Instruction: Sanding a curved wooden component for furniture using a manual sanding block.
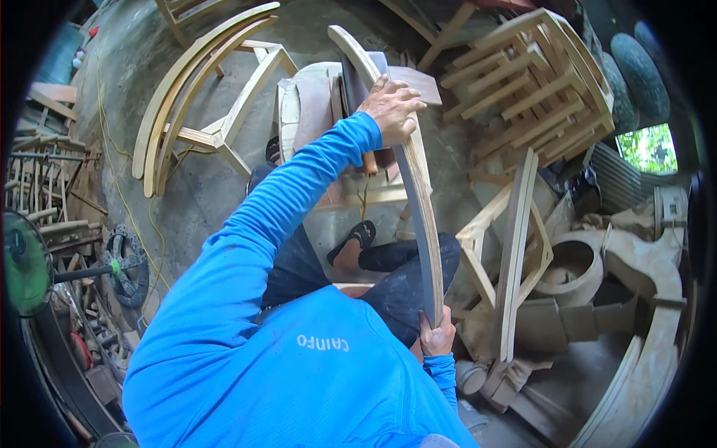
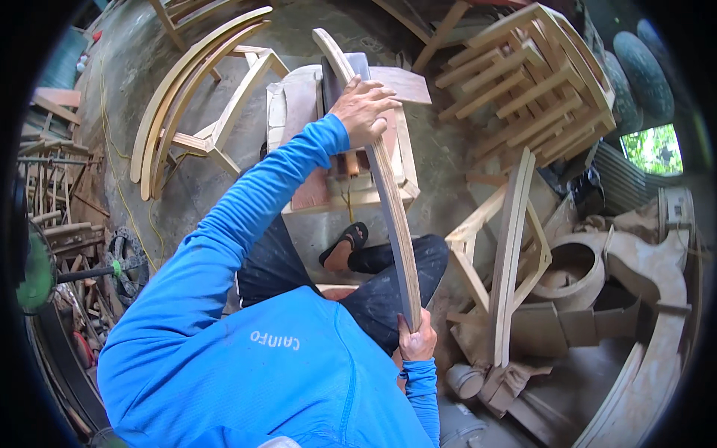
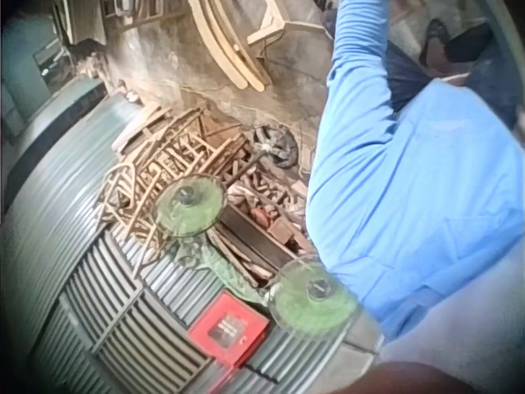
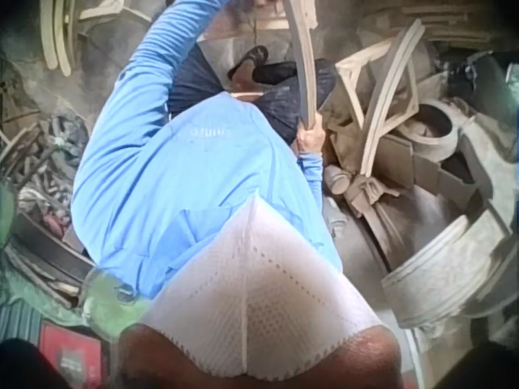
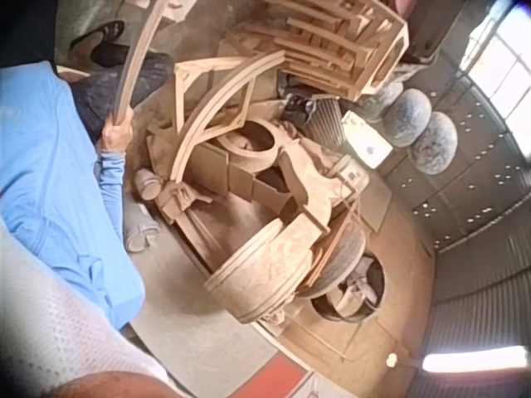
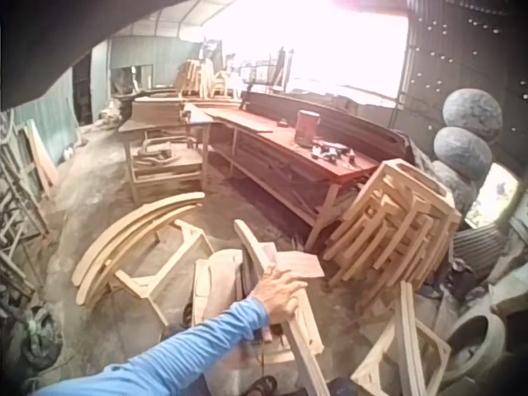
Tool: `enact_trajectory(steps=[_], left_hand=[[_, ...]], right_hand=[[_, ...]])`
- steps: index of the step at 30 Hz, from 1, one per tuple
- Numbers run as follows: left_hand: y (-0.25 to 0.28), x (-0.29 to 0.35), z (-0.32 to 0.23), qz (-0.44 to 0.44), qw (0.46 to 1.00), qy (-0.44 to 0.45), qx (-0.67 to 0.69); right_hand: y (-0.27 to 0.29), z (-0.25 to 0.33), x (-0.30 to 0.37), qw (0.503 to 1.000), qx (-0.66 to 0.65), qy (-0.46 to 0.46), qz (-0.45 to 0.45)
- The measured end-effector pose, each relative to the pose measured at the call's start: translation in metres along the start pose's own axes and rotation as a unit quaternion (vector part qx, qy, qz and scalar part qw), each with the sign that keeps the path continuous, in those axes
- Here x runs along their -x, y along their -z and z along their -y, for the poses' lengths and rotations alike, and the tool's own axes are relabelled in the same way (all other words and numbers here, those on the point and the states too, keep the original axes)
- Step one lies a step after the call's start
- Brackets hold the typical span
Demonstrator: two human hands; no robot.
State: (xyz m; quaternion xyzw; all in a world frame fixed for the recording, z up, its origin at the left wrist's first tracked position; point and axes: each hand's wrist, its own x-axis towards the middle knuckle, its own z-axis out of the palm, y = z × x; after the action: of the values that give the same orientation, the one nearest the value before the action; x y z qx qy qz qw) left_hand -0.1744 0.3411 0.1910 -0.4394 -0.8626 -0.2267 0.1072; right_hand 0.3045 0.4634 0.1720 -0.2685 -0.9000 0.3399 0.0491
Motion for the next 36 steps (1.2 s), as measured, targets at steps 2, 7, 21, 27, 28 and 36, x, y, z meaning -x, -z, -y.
enact_trajectory(steps=[2,7,21,27,28,36], left_hand=[[0.000,-0.016,0.041,-0.003,1.000,0.018,0.006],[-0.021,-0.077,0.157,0.004,0.999,0.041,-0.029],[-0.001,-0.093,0.170,0.140,0.952,0.253,-0.098],[0.000,-0.023,0.054,0.085,0.962,0.250,-0.064],[-0.001,-0.001,0.026,0.063,0.968,0.236,-0.053],[-0.007,0.093,-0.049,0.142,0.956,0.253,-0.043]], right_hand=[[-0.008,0.019,-0.040,0.999,0.020,0.033,-0.006],[-0.044,0.079,-0.138,0.998,0.050,0.037,0.026],[-0.058,0.036,-0.194,0.970,0.097,0.213,-0.067],[0.012,-0.073,-0.048,0.969,0.119,0.210,-0.057],[0.025,-0.083,-0.022,0.968,0.110,0.218,-0.064],[0.095,-0.146,0.089,0.954,0.250,0.163,-0.034]])
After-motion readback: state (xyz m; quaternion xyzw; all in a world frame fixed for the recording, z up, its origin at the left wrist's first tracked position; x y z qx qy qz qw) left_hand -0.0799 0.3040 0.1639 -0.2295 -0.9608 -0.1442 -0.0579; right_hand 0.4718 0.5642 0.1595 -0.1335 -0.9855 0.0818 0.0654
